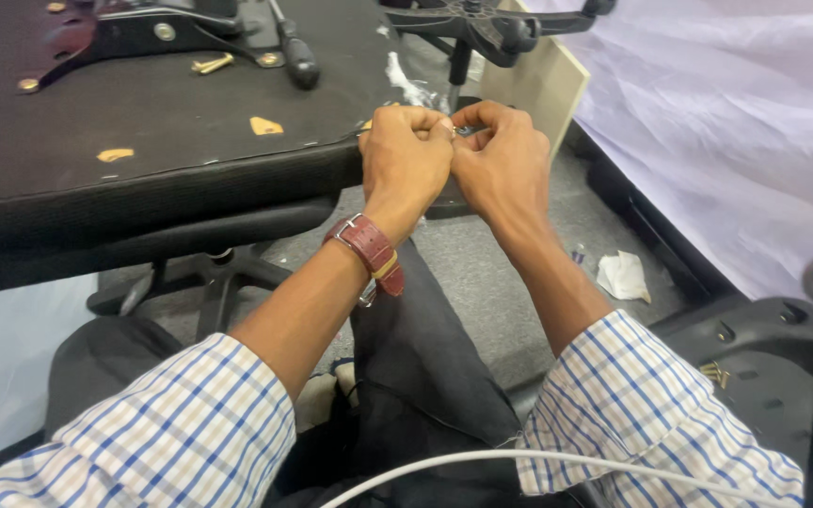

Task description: The person uses a screwdriver to fasten screws into the underside of a black plastic chair seat, then flips the seat upright and continues securing additional screws. The person works on the chair seat and base components, handling screws and the screwdriver throughout.

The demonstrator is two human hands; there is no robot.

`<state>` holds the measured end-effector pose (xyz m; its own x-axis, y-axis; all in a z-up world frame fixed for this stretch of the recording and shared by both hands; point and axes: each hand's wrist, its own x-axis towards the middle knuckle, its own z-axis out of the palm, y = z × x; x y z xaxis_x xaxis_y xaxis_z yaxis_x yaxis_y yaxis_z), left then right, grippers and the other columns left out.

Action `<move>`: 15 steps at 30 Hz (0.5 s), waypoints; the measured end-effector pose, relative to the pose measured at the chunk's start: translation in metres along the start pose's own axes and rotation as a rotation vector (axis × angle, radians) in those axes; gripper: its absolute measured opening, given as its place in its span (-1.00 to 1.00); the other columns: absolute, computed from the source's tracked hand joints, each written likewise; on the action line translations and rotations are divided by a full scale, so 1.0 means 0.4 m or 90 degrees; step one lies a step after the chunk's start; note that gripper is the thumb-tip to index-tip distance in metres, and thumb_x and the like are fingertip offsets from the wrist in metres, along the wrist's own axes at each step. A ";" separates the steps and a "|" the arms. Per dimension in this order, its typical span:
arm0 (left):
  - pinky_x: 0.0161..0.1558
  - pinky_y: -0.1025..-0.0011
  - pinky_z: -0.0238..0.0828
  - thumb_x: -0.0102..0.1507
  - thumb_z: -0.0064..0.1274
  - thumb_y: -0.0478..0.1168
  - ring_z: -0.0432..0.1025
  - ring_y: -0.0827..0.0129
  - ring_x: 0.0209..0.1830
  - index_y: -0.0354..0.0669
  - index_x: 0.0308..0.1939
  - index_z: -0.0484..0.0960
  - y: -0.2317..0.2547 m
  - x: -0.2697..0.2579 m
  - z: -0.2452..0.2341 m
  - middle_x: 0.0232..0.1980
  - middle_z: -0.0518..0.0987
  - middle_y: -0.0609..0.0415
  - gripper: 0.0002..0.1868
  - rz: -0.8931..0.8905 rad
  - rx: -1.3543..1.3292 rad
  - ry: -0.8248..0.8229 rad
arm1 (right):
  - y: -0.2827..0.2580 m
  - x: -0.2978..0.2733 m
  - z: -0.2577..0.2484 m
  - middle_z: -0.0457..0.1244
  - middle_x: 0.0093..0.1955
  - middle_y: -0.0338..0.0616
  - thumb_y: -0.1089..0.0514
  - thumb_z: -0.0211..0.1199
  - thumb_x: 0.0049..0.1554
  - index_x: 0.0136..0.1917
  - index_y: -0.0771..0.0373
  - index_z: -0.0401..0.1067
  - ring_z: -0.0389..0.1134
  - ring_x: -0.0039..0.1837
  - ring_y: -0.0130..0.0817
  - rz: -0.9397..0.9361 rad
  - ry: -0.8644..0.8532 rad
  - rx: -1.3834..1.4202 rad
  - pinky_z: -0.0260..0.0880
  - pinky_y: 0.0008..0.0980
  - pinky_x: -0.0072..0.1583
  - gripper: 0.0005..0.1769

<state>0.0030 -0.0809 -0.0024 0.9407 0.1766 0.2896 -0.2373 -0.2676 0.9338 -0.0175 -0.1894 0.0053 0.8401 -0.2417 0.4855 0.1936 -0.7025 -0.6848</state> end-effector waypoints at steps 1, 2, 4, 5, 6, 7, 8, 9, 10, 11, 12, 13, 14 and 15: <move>-0.22 0.38 0.56 0.17 0.16 -0.20 0.67 0.33 -0.38 -0.16 -0.33 0.78 -0.003 -0.010 0.029 -0.41 0.75 0.01 -0.85 -0.004 -0.001 -0.021 | 0.024 -0.005 -0.017 0.42 -0.33 -0.12 0.05 0.33 -0.02 -0.03 0.16 0.62 0.49 -0.23 -0.28 0.021 0.002 -0.008 0.43 -0.25 -0.08 -0.71; -0.22 0.38 0.56 0.17 0.15 -0.19 0.66 0.33 -0.38 -0.15 -0.33 0.77 -0.008 -0.020 0.058 -0.41 0.74 0.01 -0.85 -0.008 -0.002 -0.043 | 0.048 -0.012 -0.034 0.43 -0.32 -0.12 0.04 0.34 -0.03 -0.03 0.16 0.62 0.50 -0.22 -0.28 0.042 0.004 -0.015 0.43 -0.25 -0.08 -0.70; -0.20 0.36 0.56 0.18 0.15 -0.18 0.66 0.30 -0.36 -0.15 -0.33 0.78 -0.019 -0.042 0.117 -0.38 0.74 -0.01 -0.85 -0.008 0.014 -0.078 | 0.097 -0.028 -0.065 0.42 -0.31 -0.09 0.01 0.37 -0.03 -0.05 0.16 0.63 0.49 -0.21 -0.25 0.078 0.019 -0.060 0.43 -0.24 -0.08 -0.69; -0.19 0.35 0.56 0.18 0.15 -0.18 0.66 0.29 -0.34 -0.15 -0.33 0.78 -0.026 -0.052 0.147 -0.37 0.74 -0.02 -0.84 -0.007 0.021 -0.095 | 0.120 -0.037 -0.080 0.42 -0.30 -0.08 -0.01 0.39 -0.04 -0.05 0.16 0.64 0.49 -0.20 -0.23 0.095 0.026 -0.082 0.43 -0.23 -0.09 -0.68; -0.18 0.34 0.56 0.17 0.16 -0.18 0.66 0.27 -0.33 -0.15 -0.33 0.78 -0.033 -0.062 0.177 -0.36 0.74 -0.03 -0.84 -0.016 0.024 -0.115 | 0.144 -0.047 -0.094 0.42 -0.30 -0.07 -0.03 0.39 -0.03 -0.05 0.16 0.64 0.48 -0.20 -0.21 0.123 0.030 -0.094 0.43 -0.23 -0.09 -0.68; -0.17 0.34 0.56 0.16 0.17 -0.18 0.66 0.26 -0.31 -0.15 -0.33 0.78 -0.041 -0.075 0.206 -0.34 0.73 -0.04 -0.84 -0.025 0.027 -0.135 | 0.168 -0.059 -0.109 0.42 -0.30 -0.06 -0.04 0.40 -0.03 -0.05 0.15 0.64 0.48 -0.20 -0.20 0.151 0.033 -0.105 0.42 -0.22 -0.08 -0.68; -0.16 0.33 0.56 0.15 0.17 -0.18 0.66 0.24 -0.29 -0.15 -0.32 0.78 -0.050 -0.088 0.235 -0.33 0.73 -0.04 -0.84 -0.034 0.030 -0.154 | 0.191 -0.072 -0.124 0.42 -0.30 -0.05 -0.06 0.40 -0.03 -0.05 0.15 0.64 0.48 -0.19 -0.19 0.179 0.036 -0.115 0.42 -0.22 -0.08 -0.67; -0.14 0.32 0.57 0.15 0.17 -0.18 0.66 0.22 -0.27 -0.16 -0.31 0.78 -0.061 -0.102 0.262 -0.31 0.73 -0.07 -0.84 -0.027 0.035 -0.183 | 0.214 -0.087 -0.139 0.42 -0.30 -0.05 -0.07 0.40 -0.02 -0.05 0.16 0.64 0.48 -0.19 -0.19 0.198 0.032 -0.118 0.42 -0.22 -0.08 -0.66; -0.11 0.31 0.57 0.16 0.16 -0.18 0.66 0.20 -0.25 -0.17 -0.31 0.78 -0.074 -0.117 0.288 -0.30 0.74 -0.09 -0.83 -0.019 0.040 -0.211 | 0.237 -0.102 -0.153 0.42 -0.30 -0.05 -0.08 0.39 0.00 -0.05 0.16 0.63 0.49 -0.20 -0.20 0.217 0.028 -0.120 0.43 -0.22 -0.08 -0.66; -0.08 0.30 0.57 0.16 0.16 -0.18 0.66 0.17 -0.22 -0.17 -0.30 0.79 -0.087 -0.133 0.314 -0.28 0.74 -0.11 -0.83 -0.011 0.046 -0.239 | 0.260 -0.120 -0.167 0.42 -0.30 -0.05 -0.09 0.38 0.01 -0.04 0.17 0.63 0.50 -0.20 -0.21 0.236 0.023 -0.122 0.43 -0.23 -0.08 -0.65; -0.05 0.29 0.55 0.15 0.17 -0.18 0.65 0.16 -0.18 -0.17 -0.30 0.79 -0.098 -0.151 0.342 -0.26 0.74 -0.12 -0.83 -0.010 0.051 -0.260 | 0.283 -0.140 -0.180 0.42 -0.30 -0.04 -0.09 0.38 0.01 -0.04 0.17 0.63 0.50 -0.20 -0.21 0.253 0.029 -0.137 0.43 -0.22 -0.09 -0.65; -0.02 0.28 0.53 0.15 0.18 -0.18 0.64 0.15 -0.13 -0.17 -0.30 0.79 -0.108 -0.169 0.372 -0.24 0.74 -0.13 -0.83 -0.007 0.057 -0.281 | 0.304 -0.159 -0.193 0.43 -0.31 -0.03 -0.09 0.39 0.01 -0.04 0.18 0.63 0.49 -0.19 -0.20 0.269 0.036 -0.151 0.43 -0.22 -0.09 -0.64; 0.02 0.27 0.51 0.14 0.18 -0.19 0.63 0.14 -0.09 -0.17 -0.30 0.80 -0.117 -0.187 0.401 -0.22 0.75 -0.14 -0.83 -0.005 0.062 -0.302 | 0.325 -0.179 -0.207 0.43 -0.31 -0.02 -0.09 0.39 0.00 -0.04 0.18 0.63 0.49 -0.19 -0.20 0.285 0.042 -0.166 0.42 -0.21 -0.09 -0.64; 0.02 0.27 0.52 0.14 0.18 -0.18 0.63 0.14 -0.07 -0.16 -0.28 0.78 -0.126 -0.207 0.428 -0.19 0.74 -0.15 -0.82 -0.025 0.072 -0.340 | 0.345 -0.200 -0.222 0.43 -0.31 -0.03 -0.10 0.39 0.00 -0.05 0.17 0.64 0.49 -0.17 -0.20 0.320 0.044 -0.172 0.42 -0.22 -0.07 -0.64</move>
<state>-0.0216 -0.2443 -0.1096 0.9476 -0.3092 0.0806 -0.1996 -0.3758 0.9049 -0.1030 -0.3266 -0.0797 0.7583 -0.6273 0.1772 -0.3647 -0.6336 -0.6823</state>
